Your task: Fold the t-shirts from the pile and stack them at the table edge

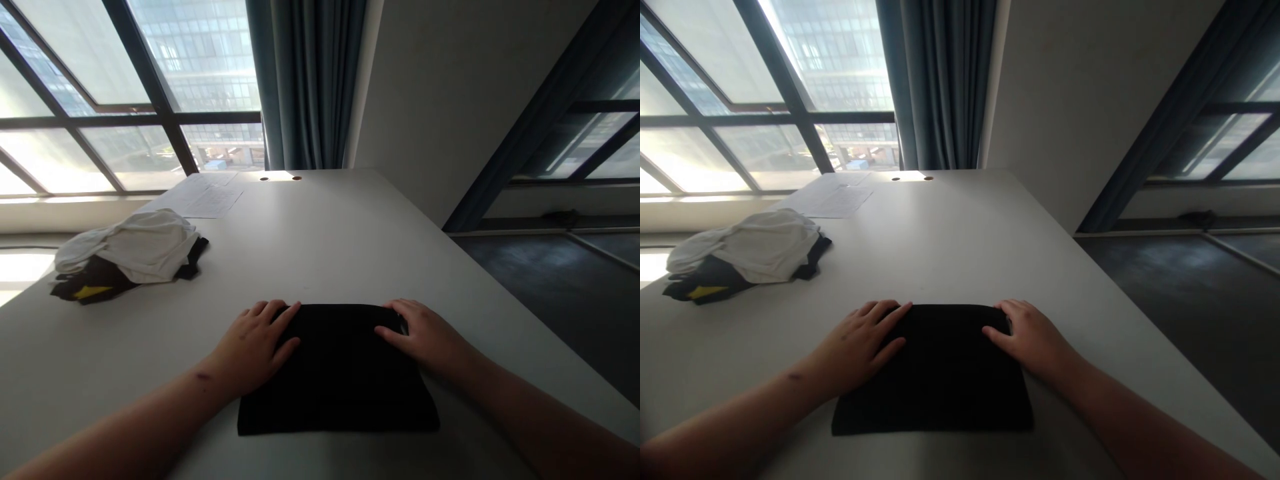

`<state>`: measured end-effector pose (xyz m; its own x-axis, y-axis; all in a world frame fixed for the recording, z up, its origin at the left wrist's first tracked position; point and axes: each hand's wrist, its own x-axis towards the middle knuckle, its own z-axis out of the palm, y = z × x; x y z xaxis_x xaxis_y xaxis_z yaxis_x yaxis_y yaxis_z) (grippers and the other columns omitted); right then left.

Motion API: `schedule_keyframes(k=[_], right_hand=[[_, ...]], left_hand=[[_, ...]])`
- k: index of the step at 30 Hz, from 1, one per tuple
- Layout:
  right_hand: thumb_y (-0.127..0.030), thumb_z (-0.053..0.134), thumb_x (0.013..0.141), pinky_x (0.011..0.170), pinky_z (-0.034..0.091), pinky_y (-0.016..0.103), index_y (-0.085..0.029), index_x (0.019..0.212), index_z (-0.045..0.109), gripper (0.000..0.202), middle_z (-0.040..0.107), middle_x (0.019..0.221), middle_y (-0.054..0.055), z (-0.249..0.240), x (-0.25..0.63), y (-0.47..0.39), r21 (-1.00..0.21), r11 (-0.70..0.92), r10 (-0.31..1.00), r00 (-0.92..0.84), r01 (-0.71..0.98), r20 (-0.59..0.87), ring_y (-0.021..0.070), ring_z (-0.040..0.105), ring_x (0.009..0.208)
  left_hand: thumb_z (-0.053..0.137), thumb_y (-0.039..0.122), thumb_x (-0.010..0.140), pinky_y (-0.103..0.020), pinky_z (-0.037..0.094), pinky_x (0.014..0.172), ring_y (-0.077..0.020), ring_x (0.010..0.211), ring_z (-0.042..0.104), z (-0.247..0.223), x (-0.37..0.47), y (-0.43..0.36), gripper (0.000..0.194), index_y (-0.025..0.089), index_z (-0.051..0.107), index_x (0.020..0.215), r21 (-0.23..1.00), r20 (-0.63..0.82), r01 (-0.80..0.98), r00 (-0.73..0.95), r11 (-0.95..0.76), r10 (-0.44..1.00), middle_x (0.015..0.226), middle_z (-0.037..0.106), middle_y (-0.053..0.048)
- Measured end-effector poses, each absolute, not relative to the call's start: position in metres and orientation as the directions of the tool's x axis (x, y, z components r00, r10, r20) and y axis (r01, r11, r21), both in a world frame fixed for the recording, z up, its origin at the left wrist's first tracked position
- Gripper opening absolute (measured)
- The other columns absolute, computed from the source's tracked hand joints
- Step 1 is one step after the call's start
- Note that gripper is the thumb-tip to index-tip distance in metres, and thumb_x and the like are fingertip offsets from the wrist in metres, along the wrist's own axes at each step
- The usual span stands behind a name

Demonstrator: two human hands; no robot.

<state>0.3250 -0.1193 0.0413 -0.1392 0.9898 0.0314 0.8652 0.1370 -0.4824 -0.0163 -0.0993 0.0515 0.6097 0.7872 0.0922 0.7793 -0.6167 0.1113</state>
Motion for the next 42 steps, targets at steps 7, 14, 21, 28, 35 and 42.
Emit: schedule_keyframes(k=[7, 14, 21, 28, 35, 42], right_hand=[[-0.058, 0.06, 0.087, 0.07, 0.051, 0.035, -0.024, 0.105, 0.058, 0.038, 0.071, 0.088, 0.003, 0.059, 0.323, -0.124, -0.704, -0.001, 0.983, -0.128, 0.71, -0.13, 0.0252, 0.068, 0.078], [-0.061, 0.065, 0.087, 0.068, 0.053, 0.034, -0.025, 0.115, 0.051, 0.048, 0.068, 0.087, 0.001, 0.056, 0.327, -0.12, -0.865, -0.055, 0.989, -0.092, 0.498, -0.116, 0.0225, 0.067, 0.076], [-0.059, 0.071, 0.089, 0.071, 0.059, 0.034, -0.036, 0.16, 0.022, 0.089, 0.07, 0.099, 0.002, 0.057, 0.347, -0.118, -0.94, -0.283, 0.905, -0.273, 0.19, -0.327, 0.0225, 0.072, 0.083], [-0.06, 0.075, 0.084, 0.076, 0.061, 0.039, -0.038, 0.167, -0.007, 0.118, 0.07, 0.123, 0.008, 0.066, 0.362, -0.125, -0.916, -0.298, 0.776, -0.491, 0.269, -0.396, 0.0258, 0.074, 0.093], [-0.061, 0.066, 0.091, 0.076, 0.063, 0.039, -0.036, 0.169, 0.01, 0.099, 0.072, 0.121, 0.009, 0.066, 0.36, -0.122, -0.903, -0.097, 0.87, -0.405, 0.418, -0.281, 0.0247, 0.074, 0.09], [-0.064, 0.072, 0.085, 0.087, 0.06, 0.045, -0.029, 0.135, 0.07, 0.062, 0.071, 0.123, 0.009, 0.066, 0.36, -0.121, -0.884, -0.013, 0.794, -0.532, 0.468, -0.293, 0.0312, 0.071, 0.102]], left_hand=[[0.049, 0.048, 0.103, -0.052, 0.049, 0.106, -0.0325, 0.121, 0.057, 0.051, -0.018, -0.091, 0.056, 0.025, 0.048, 0.154, 0.21, 0.064, 0.797, 0.567, -0.567, 0.821, 0.136, 0.061, -0.011], [0.042, 0.043, 0.106, -0.047, 0.043, 0.114, -0.0271, 0.124, 0.056, 0.047, -0.025, -0.072, 0.042, 0.026, 0.056, 0.142, 0.444, 0.023, 0.728, 0.574, -0.523, 0.818, 0.132, 0.062, -0.008], [0.044, 0.043, 0.104, -0.049, 0.044, 0.112, -0.028, 0.121, 0.058, 0.047, -0.027, -0.072, 0.039, 0.025, 0.06, 0.135, 0.454, 0.053, 0.725, 0.558, -0.518, 0.828, 0.128, 0.065, -0.008], [0.049, 0.044, 0.101, -0.048, 0.047, 0.109, -0.028, 0.117, 0.061, 0.045, -0.027, -0.073, 0.036, 0.025, 0.063, 0.129, 0.423, 0.08, 0.746, 0.536, -0.515, 0.841, 0.123, 0.067, -0.008], [0.047, 0.046, 0.102, -0.049, 0.046, 0.109, -0.0296, 0.117, 0.061, 0.045, -0.028, -0.072, 0.036, 0.024, 0.063, 0.127, 0.378, 0.048, 0.791, 0.501, -0.48, 0.864, 0.121, 0.066, -0.008], [0.049, 0.046, 0.102, -0.049, 0.046, 0.109, -0.0285, 0.117, 0.061, 0.043, -0.031, -0.068, 0.036, 0.024, 0.063, 0.127, 0.412, 0.069, 0.754, 0.533, -0.511, 0.843, 0.122, 0.067, -0.008]])
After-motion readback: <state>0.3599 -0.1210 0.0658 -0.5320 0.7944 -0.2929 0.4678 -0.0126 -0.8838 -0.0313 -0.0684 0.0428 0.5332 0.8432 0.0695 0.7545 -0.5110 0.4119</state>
